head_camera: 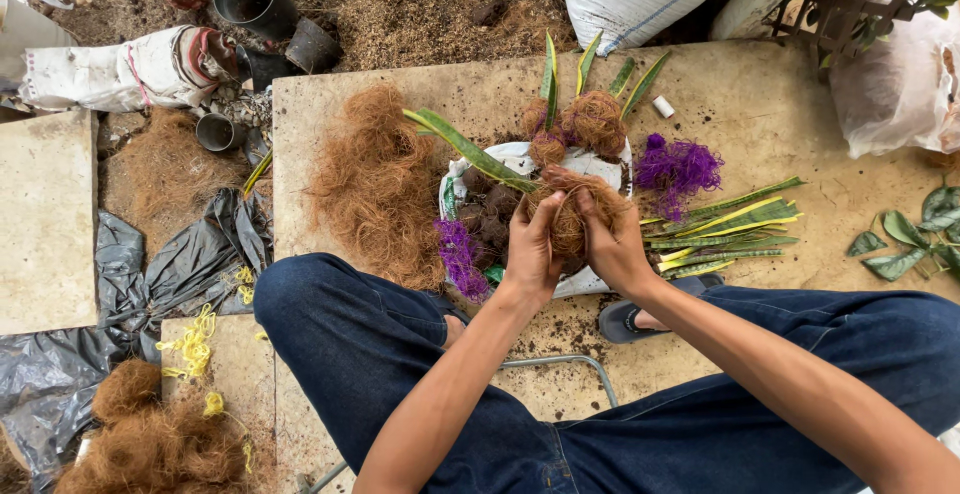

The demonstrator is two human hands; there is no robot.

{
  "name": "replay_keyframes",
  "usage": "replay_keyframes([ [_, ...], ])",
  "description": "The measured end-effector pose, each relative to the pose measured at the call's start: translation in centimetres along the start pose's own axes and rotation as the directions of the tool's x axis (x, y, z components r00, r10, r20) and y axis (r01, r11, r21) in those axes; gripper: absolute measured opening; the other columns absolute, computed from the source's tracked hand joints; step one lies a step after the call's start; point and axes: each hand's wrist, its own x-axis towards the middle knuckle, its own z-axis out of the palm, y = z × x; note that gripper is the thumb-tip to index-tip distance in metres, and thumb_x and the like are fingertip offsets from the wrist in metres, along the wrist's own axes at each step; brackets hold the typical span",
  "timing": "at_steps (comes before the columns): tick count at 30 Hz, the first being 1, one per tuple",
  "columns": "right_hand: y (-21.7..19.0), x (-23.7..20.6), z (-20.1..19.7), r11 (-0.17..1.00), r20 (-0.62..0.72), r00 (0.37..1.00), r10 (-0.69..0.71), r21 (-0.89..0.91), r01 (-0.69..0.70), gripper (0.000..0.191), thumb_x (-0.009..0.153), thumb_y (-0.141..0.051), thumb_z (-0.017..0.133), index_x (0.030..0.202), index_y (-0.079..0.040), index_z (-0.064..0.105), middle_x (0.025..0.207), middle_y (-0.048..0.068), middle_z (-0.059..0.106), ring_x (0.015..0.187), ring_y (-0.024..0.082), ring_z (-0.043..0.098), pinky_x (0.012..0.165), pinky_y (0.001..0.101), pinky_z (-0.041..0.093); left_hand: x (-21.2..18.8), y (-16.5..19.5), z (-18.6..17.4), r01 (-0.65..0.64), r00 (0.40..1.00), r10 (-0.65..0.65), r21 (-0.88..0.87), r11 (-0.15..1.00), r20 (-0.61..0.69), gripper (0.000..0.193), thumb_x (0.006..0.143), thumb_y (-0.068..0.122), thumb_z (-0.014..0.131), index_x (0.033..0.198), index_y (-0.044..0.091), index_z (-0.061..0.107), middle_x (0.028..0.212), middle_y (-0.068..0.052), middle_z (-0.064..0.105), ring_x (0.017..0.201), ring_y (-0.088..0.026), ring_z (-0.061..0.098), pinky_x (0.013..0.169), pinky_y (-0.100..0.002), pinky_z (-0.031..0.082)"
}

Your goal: The person wraps a snake plant cutting in coconut coir and secures it with purple string. They then place the wrapped plant into a white bag containing soil and other wrapped plants, and add more soil around it.

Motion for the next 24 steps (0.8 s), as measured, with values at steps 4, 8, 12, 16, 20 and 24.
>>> replay_keyframes([
  [4, -0.8, -0.1, 0.5, 0.944, 0.055, 0.952, -0.301, -0.125, 0.305, 0.032, 0.108, 0.003, 0.045, 0.139, 0.004, 0.055, 0.145, 0.017, 0.062, 0.140, 0.025, 0.056, 0.125, 0.0403, 0.037, -0.1, 0.0, 0.2, -0.039, 0.998, 0.037, 0.040, 0.998, 0.041, 0.038, 0.097, 0.017, 0.070, 0.131, 0.006, 0.056, 0.114, -0.005, 0.069, 0.100, -0.017, 0.069, 0.085, -0.035, 0.061],
  [8, -1.0, -0.2, 0.6, 0.878, 0.056, 0.905, -0.423, -0.224, 0.424, 0.024, 0.105, 0.004, 0.053, 0.129, 0.002, 0.055, 0.137, 0.017, 0.063, 0.138, 0.028, 0.057, 0.129, 0.0444, 0.033, 0.5, -0.1, -0.1, 0.009, 0.997, -0.012, 0.044, 0.999, 0.081, 0.035, 0.100, 0.016, 0.065, 0.132, 0.005, 0.057, 0.119, -0.008, 0.069, 0.105, -0.018, 0.070, 0.090, -0.034, 0.062],
  [12, -0.9, -0.2, 0.2, 0.818, 0.107, 0.863, -0.494, -0.279, 0.503, 0.008, 0.109, 0.001, 0.051, 0.116, -0.003, 0.053, 0.130, 0.013, 0.067, 0.135, 0.026, 0.062, 0.131, 0.0446, 0.035, 0.8, 0.2, -0.5, 0.173, 0.983, -0.173, -0.005, 0.985, 0.066, 0.038, 0.101, 0.025, 0.064, 0.133, 0.006, 0.055, 0.119, -0.009, 0.068, 0.104, -0.020, 0.070, 0.089, -0.038, 0.061],
  [16, -1.2, -0.1, -0.2, 0.819, 0.078, 0.859, -0.506, -0.268, 0.507, 0.012, 0.114, -0.011, 0.045, 0.111, -0.002, 0.053, 0.127, 0.017, 0.069, 0.130, 0.027, 0.065, 0.130, 0.0467, 0.038, 0.6, 1.0, -0.9, 0.197, 0.956, -0.185, -0.031, 0.980, 0.227, 0.055, 0.096, 0.035, 0.066, 0.140, 0.005, 0.051, 0.127, -0.013, 0.065, 0.111, -0.023, 0.069, 0.095, -0.041, 0.060],
  [20, -1.4, 0.0, -0.5, 0.974, -0.206, 0.960, -0.189, 0.081, 0.210, 0.029, 0.115, -0.024, 0.040, 0.114, -0.001, 0.059, 0.122, 0.017, 0.072, 0.126, 0.026, 0.066, 0.121, 0.0447, 0.045, 0.5, 0.6, -0.3, 0.146, 0.963, -0.150, 0.031, 0.989, 0.225, 0.068, 0.087, 0.041, 0.069, 0.144, 0.012, 0.047, 0.134, -0.011, 0.064, 0.120, -0.022, 0.067, 0.098, -0.041, 0.060],
  [24, -1.3, -0.2, -0.1, 0.933, -0.260, 0.964, -0.060, 0.328, 0.146, 0.028, 0.115, -0.028, 0.044, 0.110, -0.003, 0.056, 0.122, 0.020, 0.074, 0.121, 0.029, 0.070, 0.109, 0.0445, 0.054, 0.0, -1.2, 0.8, 0.015, 0.980, 0.004, -0.093, 0.996, 0.197, 0.068, 0.090, 0.029, 0.078, 0.147, 0.008, 0.047, 0.136, -0.011, 0.060, 0.123, -0.024, 0.063, 0.106, -0.042, 0.056],
])
